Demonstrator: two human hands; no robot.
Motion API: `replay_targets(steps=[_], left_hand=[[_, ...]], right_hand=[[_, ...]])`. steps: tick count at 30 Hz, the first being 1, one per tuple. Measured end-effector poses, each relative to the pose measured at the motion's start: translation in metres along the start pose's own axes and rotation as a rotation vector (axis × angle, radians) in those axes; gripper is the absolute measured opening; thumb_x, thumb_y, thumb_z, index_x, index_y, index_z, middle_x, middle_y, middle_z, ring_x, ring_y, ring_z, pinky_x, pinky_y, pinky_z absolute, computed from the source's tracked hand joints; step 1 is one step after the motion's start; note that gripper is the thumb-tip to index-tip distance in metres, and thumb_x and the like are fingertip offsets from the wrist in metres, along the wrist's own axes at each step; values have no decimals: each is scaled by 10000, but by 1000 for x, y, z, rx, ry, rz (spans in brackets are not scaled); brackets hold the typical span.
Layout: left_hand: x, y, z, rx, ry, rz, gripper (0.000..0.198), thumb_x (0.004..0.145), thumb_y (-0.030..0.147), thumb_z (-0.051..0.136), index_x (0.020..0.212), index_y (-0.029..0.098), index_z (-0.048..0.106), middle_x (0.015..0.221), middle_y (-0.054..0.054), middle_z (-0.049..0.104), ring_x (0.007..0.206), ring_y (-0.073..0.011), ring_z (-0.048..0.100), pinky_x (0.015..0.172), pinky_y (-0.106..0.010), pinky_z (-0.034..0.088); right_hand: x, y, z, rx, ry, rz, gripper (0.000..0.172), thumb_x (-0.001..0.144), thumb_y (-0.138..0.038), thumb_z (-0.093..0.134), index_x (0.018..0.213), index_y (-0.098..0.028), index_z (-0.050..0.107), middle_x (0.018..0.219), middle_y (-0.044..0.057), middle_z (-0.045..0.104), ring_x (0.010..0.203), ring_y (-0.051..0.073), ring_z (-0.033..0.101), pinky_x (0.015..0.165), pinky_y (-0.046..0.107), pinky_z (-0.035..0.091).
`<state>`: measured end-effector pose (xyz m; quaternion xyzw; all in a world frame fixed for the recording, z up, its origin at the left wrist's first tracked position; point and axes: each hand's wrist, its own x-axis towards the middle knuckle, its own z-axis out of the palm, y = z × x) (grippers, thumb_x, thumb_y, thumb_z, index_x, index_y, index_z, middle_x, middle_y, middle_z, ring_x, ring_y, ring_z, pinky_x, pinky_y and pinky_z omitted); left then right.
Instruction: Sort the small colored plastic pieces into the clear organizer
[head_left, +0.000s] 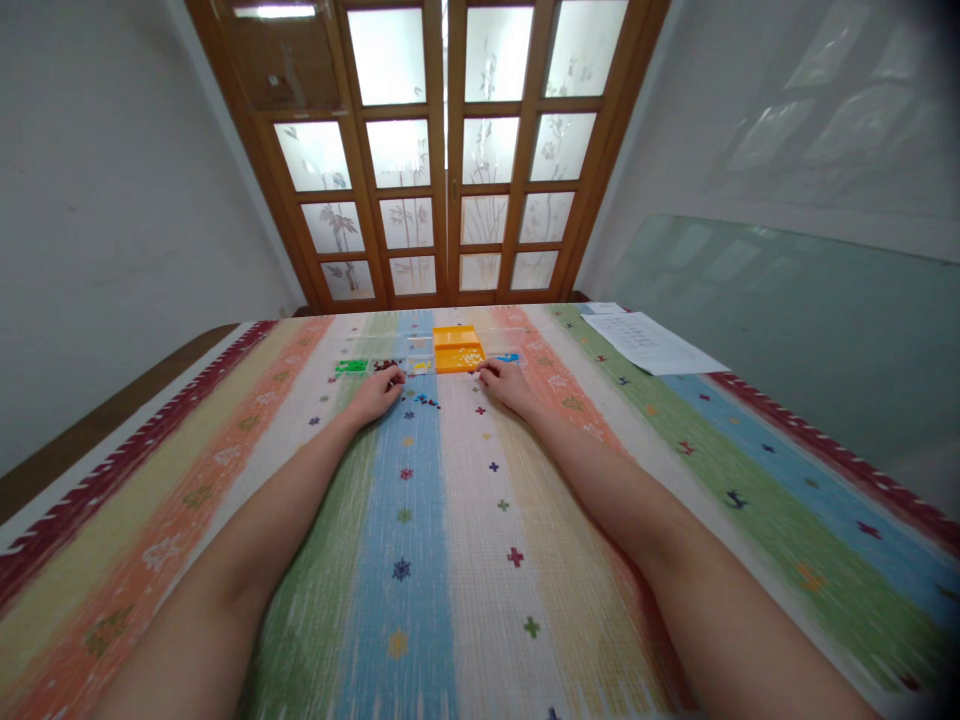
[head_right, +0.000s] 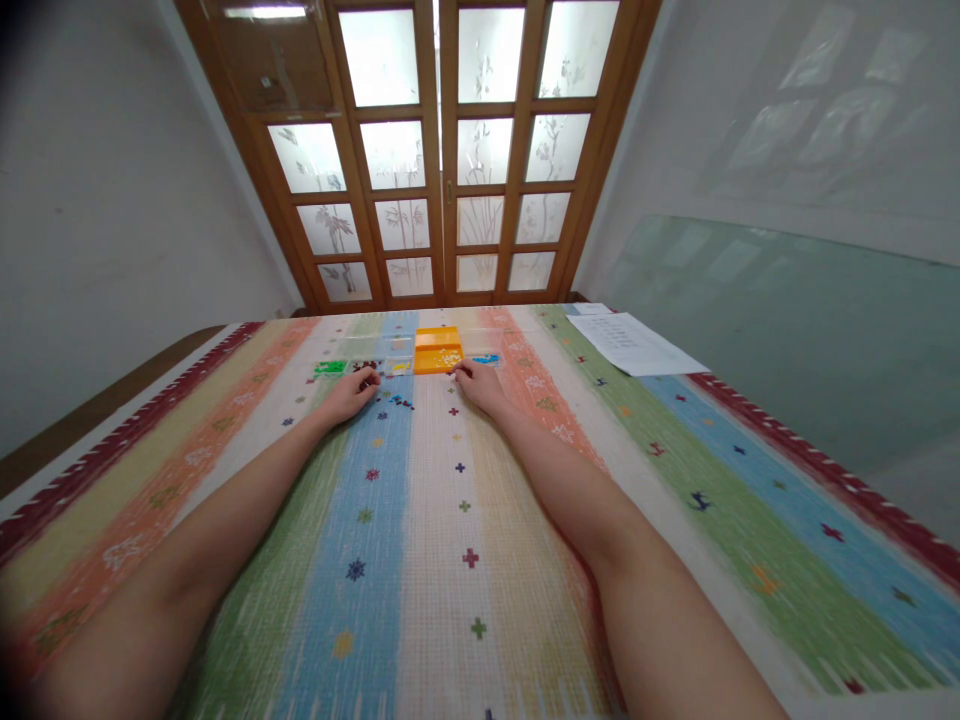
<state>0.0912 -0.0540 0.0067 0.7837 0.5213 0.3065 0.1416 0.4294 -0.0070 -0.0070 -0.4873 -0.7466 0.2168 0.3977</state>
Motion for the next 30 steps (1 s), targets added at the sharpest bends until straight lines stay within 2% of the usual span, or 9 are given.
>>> replay_targets(steps=[5, 11, 15, 18, 22, 27, 30], left_hand=[[3, -9, -1, -136, 2, -15, 124, 877, 256, 556, 980, 229, 619, 880, -8, 665, 776, -188, 595, 752, -312, 459], [8, -22, 1, -311, 48, -12, 132, 830, 247, 542, 942, 214, 602, 871, -3, 630, 796, -169, 586, 774, -294, 470], [9, -26, 1, -380, 108, -114, 142, 826, 260, 539, 949, 209, 589, 773, 14, 598, 689, -151, 547, 685, -267, 448], [9, -29, 2, -400, 170, -227, 146, 837, 295, 555, 953, 213, 588, 729, 20, 594, 598, -137, 500, 593, -246, 406], [9, -30, 2, -434, 228, -293, 190, 835, 346, 592, 967, 211, 609, 737, 5, 614, 563, -132, 494, 527, -239, 368], [9, -22, 0, -493, 346, -327, 183, 809, 314, 594, 951, 203, 628, 761, -8, 619, 635, -147, 546, 555, -240, 418], [10, -17, -1, -539, 366, -339, 170, 816, 280, 567, 948, 192, 629, 759, -7, 622, 632, -143, 547, 564, -240, 428]], right_hand=[[-4, -8, -2, -100, -21, -66, 230, 941, -212, 546, 1015, -202, 763, 968, 52, 770, 874, 193, 669, 831, 305, 493], [-23, -49, 13, -261, -232, -380, 217, 985, -216, 568, 1076, -200, 764, 1057, 91, 748, 1001, 221, 654, 924, 346, 489], [-33, -68, 23, -257, -299, -564, 259, 1003, -222, 567, 1189, -198, 745, 1249, 125, 694, 1174, 242, 606, 1033, 398, 471], [-34, -69, 22, -232, -324, -605, 268, 1000, -202, 568, 1196, -217, 750, 1273, 114, 690, 1196, 239, 602, 1067, 415, 466], [-33, -67, 20, -200, -390, -621, 283, 996, -191, 567, 1209, -219, 751, 1223, 95, 723, 1158, 225, 632, 1061, 398, 480], [-34, -69, 22, -227, -398, -629, 298, 995, -207, 576, 1244, -217, 741, 1226, 100, 732, 1146, 228, 646, 1056, 405, 484], [-35, -70, 22, -252, -396, -643, 281, 1004, -201, 558, 1202, -192, 756, 1186, 110, 743, 1117, 230, 654, 1033, 399, 494]])
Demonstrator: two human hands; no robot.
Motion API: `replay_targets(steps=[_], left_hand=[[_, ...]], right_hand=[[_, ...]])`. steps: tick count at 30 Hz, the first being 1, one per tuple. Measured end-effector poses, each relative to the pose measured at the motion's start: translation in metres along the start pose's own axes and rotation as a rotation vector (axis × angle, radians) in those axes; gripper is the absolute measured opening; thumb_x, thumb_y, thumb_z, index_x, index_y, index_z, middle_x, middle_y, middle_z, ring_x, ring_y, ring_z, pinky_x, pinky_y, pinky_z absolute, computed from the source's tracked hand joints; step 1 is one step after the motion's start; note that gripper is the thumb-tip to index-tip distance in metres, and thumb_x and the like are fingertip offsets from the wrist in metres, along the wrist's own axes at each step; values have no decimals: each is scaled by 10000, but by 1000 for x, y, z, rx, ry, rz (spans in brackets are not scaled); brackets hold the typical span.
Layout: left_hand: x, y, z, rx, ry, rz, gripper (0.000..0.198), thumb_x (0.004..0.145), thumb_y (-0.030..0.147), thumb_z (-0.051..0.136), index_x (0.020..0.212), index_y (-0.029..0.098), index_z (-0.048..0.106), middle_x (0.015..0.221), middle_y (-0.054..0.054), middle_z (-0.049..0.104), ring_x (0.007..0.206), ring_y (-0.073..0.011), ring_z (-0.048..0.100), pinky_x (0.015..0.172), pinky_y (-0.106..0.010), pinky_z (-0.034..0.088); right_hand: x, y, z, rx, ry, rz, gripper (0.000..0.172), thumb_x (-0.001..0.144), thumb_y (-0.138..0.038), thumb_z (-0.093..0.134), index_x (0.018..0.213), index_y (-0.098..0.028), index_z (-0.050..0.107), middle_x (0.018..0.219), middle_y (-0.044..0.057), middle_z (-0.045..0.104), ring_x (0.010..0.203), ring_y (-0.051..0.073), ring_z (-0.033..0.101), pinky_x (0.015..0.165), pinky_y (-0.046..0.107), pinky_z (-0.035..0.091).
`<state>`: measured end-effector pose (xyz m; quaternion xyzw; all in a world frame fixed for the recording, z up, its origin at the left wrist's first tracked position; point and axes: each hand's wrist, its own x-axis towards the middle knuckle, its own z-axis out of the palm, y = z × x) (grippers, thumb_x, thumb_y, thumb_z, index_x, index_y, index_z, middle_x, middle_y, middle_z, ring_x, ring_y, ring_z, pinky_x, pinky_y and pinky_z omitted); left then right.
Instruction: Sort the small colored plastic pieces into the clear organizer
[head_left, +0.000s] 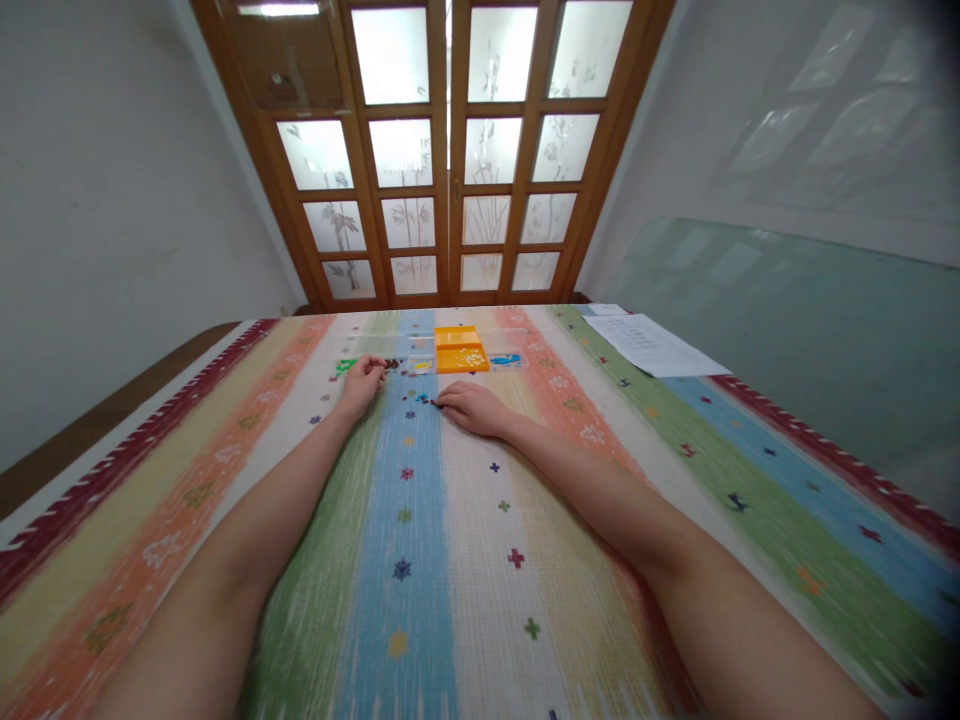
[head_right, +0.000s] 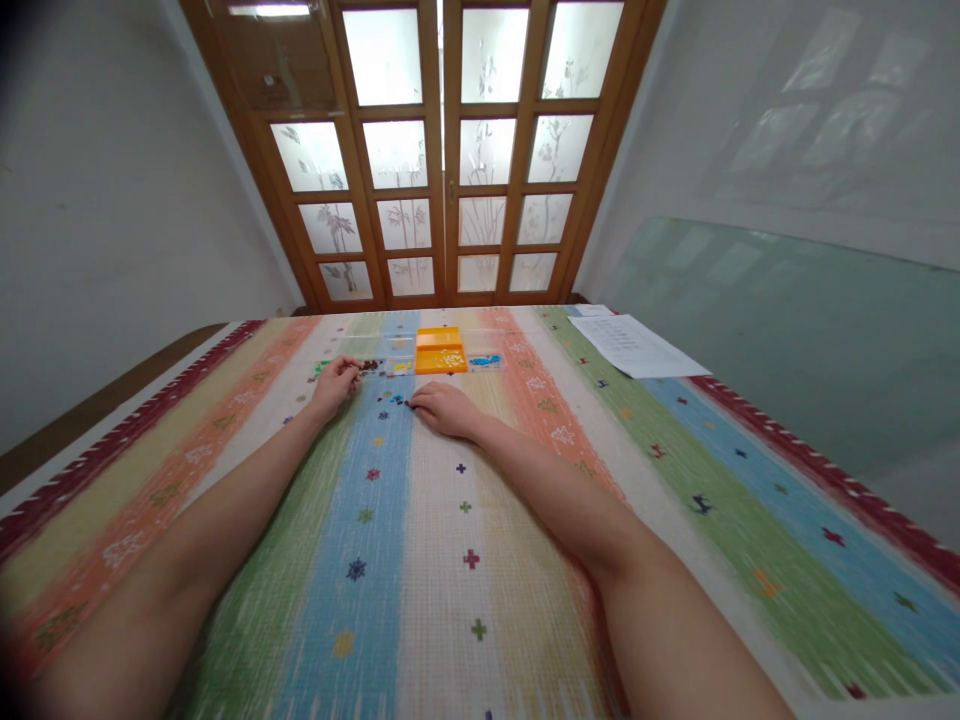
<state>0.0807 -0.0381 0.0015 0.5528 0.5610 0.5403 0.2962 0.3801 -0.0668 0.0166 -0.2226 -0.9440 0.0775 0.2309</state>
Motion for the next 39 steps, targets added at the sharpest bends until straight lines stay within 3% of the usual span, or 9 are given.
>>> replay_targets(steps=[5, 9, 12, 18, 24, 29, 39], left_hand=[[1, 0, 2, -70, -42, -11, 255, 842, 304, 592, 1058, 177, 645, 903, -45, 709, 630, -121, 570, 594, -241, 472], [2, -1, 2, -77, -158, -31, 523, 896, 413, 588, 1369, 190, 566, 1211, -107, 732, 626, -97, 582, 635, -252, 519], [2, -2, 1, -97, -193, -53, 632, 910, 418, 589, 1492, 198, 481, 1309, -128, 706, 585, -77, 547, 629, -256, 524], [0, -5, 2, 53, -186, 28, 385, 891, 310, 561, 1225, 175, 696, 1172, -94, 743, 602, -114, 568, 630, -280, 509], [-9, 2, 8, 407, -317, 258, 270, 916, 290, 561, 1077, 224, 768, 1051, -53, 759, 821, -207, 650, 802, -343, 517], [-14, 8, 10, 527, -400, 397, 250, 926, 276, 557, 1030, 234, 780, 1005, -53, 746, 869, -228, 648, 843, -362, 489], [-18, 16, 8, 663, -434, 475, 142, 910, 309, 581, 891, 219, 689, 886, -46, 688, 820, -216, 601, 780, -330, 463]], right_hand=[[0, -1, -2, -13, 0, -8, 278, 1006, -191, 544, 1173, -202, 766, 1158, 106, 750, 1088, 224, 664, 1008, 390, 504], [0, -3, -3, 0, 4, -7, 273, 990, -189, 567, 1170, -217, 772, 1158, 101, 751, 1086, 223, 669, 1017, 396, 502], [0, -4, -3, 11, 5, -11, 275, 986, -191, 577, 1177, -220, 773, 1167, 103, 749, 1098, 224, 668, 1027, 400, 501], [0, 0, 1, -12, -3, -17, 288, 1007, -210, 555, 1196, -227, 772, 1210, 98, 737, 1125, 224, 658, 1043, 396, 496], [-1, 9, 4, -60, 53, 47, 288, 1021, -216, 536, 1180, -210, 776, 1174, 104, 744, 1091, 225, 658, 1012, 384, 498], [-5, 20, 1, -44, 93, 79, 294, 1021, -214, 527, 1164, -201, 783, 1174, 109, 744, 1084, 227, 661, 1001, 387, 499], [-7, 17, -1, 49, 65, 16, 284, 1010, -225, 560, 1202, -214, 769, 1199, 99, 746, 1127, 227, 656, 1040, 412, 498]])
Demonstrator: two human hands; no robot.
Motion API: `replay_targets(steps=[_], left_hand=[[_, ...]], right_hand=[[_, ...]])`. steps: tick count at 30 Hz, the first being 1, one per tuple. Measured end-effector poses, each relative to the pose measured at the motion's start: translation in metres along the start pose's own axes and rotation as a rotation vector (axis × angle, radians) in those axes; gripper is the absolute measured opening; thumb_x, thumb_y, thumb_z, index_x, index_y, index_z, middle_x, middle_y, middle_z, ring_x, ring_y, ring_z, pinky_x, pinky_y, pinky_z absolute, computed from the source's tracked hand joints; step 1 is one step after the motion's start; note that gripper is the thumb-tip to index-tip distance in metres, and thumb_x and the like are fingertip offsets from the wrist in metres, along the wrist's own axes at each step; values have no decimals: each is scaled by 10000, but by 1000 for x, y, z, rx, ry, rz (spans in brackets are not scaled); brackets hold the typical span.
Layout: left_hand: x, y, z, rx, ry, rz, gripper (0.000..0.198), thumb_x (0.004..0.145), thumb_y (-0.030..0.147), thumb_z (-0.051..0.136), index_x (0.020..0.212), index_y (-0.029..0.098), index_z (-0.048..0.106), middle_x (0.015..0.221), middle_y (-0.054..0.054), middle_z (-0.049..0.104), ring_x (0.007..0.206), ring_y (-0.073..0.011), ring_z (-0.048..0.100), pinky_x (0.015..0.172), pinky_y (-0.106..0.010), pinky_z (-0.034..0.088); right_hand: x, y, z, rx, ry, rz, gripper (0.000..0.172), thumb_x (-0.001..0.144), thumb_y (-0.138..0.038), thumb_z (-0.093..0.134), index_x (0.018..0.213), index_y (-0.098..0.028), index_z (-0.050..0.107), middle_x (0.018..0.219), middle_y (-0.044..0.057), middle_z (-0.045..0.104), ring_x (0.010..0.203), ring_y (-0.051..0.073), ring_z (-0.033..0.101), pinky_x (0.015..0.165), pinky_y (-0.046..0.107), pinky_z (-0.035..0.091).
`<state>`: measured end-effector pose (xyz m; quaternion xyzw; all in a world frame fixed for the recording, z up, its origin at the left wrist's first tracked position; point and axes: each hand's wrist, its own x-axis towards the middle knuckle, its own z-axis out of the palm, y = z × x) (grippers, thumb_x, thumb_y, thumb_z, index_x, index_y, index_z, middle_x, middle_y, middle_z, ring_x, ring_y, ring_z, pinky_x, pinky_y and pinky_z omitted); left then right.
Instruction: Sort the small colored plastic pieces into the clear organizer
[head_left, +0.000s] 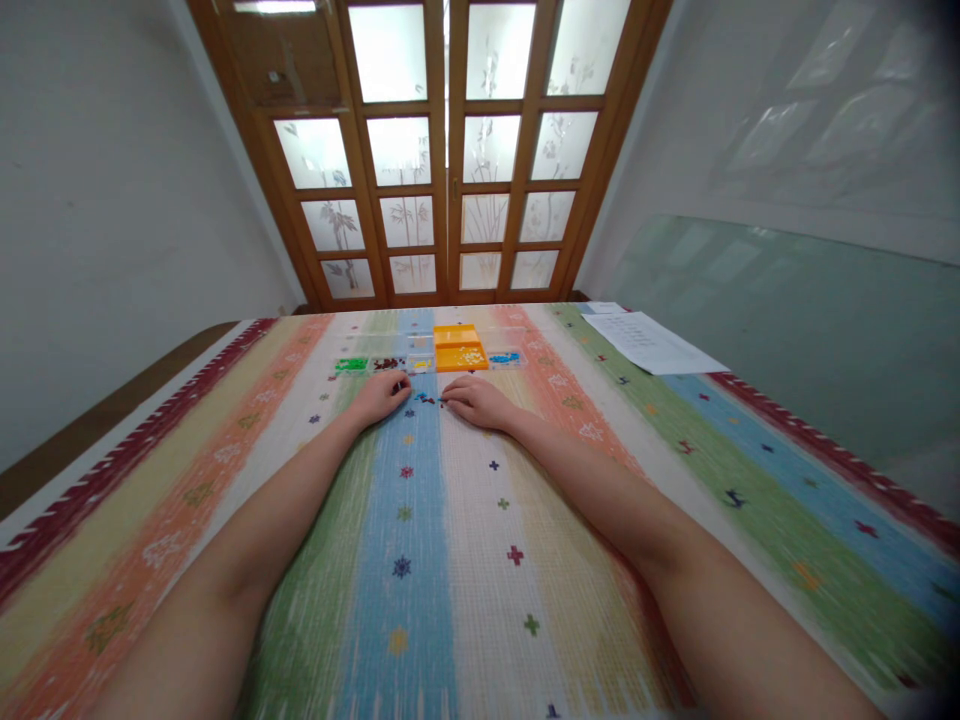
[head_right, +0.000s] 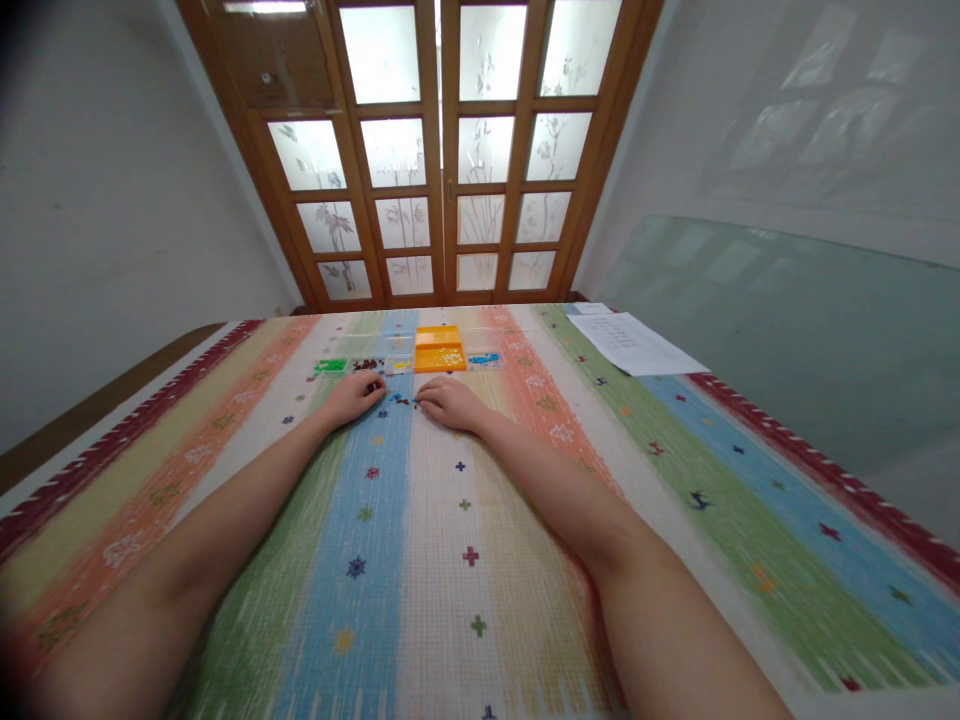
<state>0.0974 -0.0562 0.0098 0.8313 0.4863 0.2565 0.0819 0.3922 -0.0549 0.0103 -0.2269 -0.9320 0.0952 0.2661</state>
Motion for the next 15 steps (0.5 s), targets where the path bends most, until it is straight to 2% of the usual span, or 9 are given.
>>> replay_targets(steps=[11, 15], left_hand=[[-2, -9, -2, 46, 6, 15, 171, 899, 296, 576, 876, 219, 727, 906, -54, 713, 856, -226, 631, 806, -336, 462], [-5, -13, -8, -25, -46, 45, 159, 870, 299, 609, 897, 215, 741, 896, -46, 699, 807, -204, 615, 766, -316, 469]], right_hand=[[3, 2, 6, -87, -17, -5, 288, 1039, -231, 512, 1129, -198, 784, 1163, 98, 755, 1077, 222, 673, 1003, 386, 509], [2, 6, 3, -145, 48, 45, 302, 1053, -251, 496, 1154, -211, 778, 1214, 96, 742, 1113, 231, 667, 1023, 401, 498]])
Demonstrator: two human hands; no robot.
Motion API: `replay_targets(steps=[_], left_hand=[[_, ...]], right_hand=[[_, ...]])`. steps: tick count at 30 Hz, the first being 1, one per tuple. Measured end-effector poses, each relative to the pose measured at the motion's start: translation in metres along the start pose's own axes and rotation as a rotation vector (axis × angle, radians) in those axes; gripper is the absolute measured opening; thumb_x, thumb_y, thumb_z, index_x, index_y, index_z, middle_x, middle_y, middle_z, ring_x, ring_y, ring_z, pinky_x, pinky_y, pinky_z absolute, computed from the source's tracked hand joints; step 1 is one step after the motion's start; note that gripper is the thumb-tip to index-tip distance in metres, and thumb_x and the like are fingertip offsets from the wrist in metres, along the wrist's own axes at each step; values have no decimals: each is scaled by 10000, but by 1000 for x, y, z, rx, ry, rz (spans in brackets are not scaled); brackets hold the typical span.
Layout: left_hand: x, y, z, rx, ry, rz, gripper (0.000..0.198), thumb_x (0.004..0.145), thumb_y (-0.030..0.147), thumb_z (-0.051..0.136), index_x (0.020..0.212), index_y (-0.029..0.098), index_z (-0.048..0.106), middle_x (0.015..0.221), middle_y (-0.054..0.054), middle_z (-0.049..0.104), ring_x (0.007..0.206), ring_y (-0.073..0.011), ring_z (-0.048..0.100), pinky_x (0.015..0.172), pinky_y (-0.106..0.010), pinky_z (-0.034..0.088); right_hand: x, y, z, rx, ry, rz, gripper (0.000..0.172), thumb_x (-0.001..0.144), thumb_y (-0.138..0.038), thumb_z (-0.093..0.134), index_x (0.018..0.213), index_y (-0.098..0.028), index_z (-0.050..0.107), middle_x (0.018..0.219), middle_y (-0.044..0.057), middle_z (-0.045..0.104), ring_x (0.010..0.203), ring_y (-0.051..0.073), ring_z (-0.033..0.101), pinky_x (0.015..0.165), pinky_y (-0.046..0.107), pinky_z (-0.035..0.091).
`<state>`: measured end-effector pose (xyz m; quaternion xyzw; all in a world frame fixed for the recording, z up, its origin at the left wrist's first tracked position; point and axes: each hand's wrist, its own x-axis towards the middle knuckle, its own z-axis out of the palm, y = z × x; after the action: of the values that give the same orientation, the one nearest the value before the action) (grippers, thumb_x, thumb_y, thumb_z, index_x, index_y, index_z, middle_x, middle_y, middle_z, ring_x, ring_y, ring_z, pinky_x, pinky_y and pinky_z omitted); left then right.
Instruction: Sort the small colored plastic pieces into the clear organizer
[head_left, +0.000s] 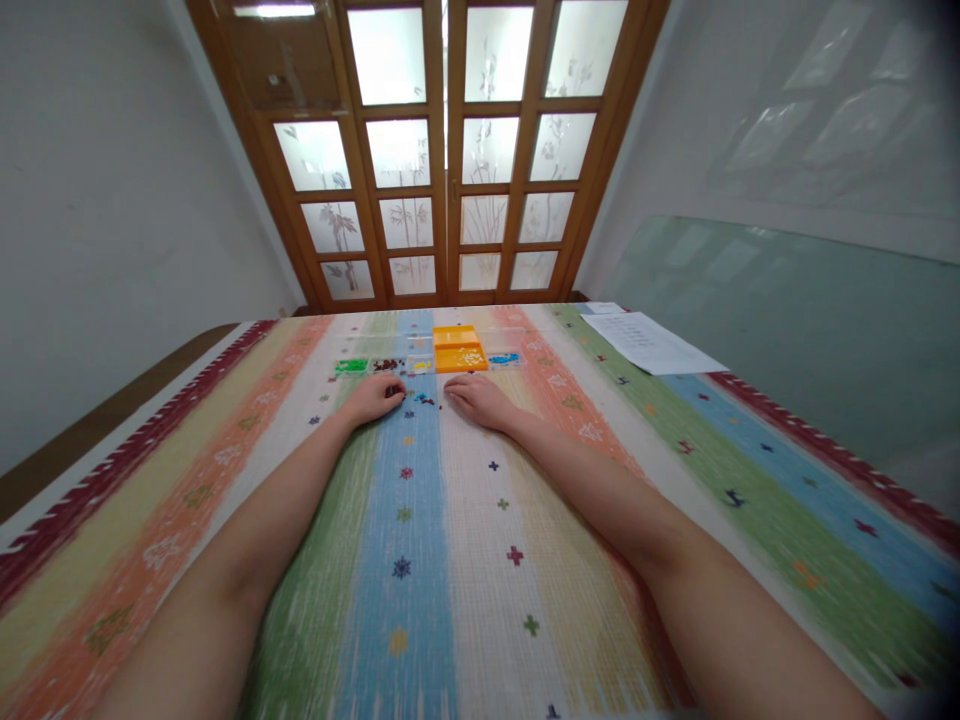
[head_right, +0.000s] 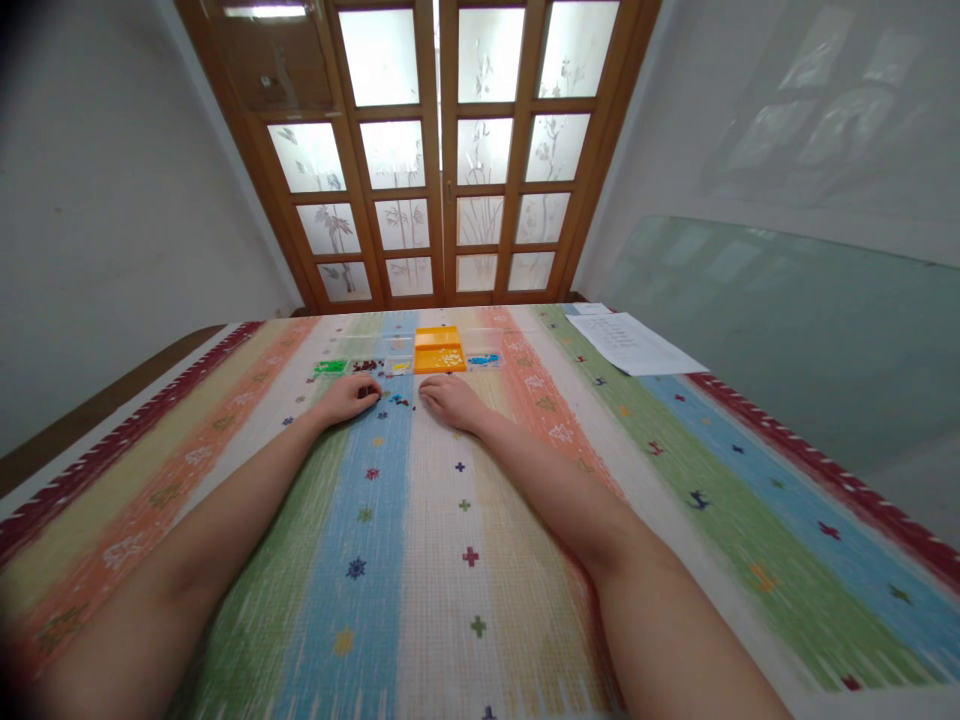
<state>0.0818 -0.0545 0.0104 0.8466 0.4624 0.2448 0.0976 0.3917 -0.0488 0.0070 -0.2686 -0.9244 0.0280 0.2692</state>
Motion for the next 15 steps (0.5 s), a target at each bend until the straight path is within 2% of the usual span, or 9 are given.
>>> replay_targets(steps=[5, 10, 12, 15], left_hand=[[-2, 0, -6, -54, -52, 26, 163, 857, 312, 634, 926, 215, 745, 921, -48, 687, 817, -199, 612, 750, -308, 476], [-1, -2, -7, -73, -68, 24, 172, 859, 326, 631, 918, 215, 748, 919, -46, 685, 837, -202, 616, 753, -308, 480], [-1, -4, -8, -91, -78, 26, 178, 857, 332, 634, 921, 215, 752, 921, -46, 688, 848, -205, 620, 756, -308, 481], [-2, -5, -8, -133, -87, 22, 185, 858, 346, 642, 917, 214, 758, 923, -47, 698, 865, -209, 627, 770, -312, 482]], right_hand=[[-3, 19, -6, -36, 203, 206, 321, 1054, -264, 490, 1219, -218, 761, 1297, 96, 716, 1191, 252, 651, 1078, 428, 478], [-11, 53, -13, -33, 427, 445, 344, 1038, -283, 484, 1203, -191, 771, 1279, 107, 725, 1165, 263, 667, 1088, 445, 489], [-15, 67, -15, -14, 458, 535, 344, 1026, -293, 494, 1196, -182, 772, 1275, 113, 726, 1176, 265, 667, 1085, 446, 500], [-19, 83, -16, -3, 447, 603, 332, 1004, -310, 532, 1182, -165, 773, 1382, 135, 669, 1287, 282, 613, 1142, 474, 462]])
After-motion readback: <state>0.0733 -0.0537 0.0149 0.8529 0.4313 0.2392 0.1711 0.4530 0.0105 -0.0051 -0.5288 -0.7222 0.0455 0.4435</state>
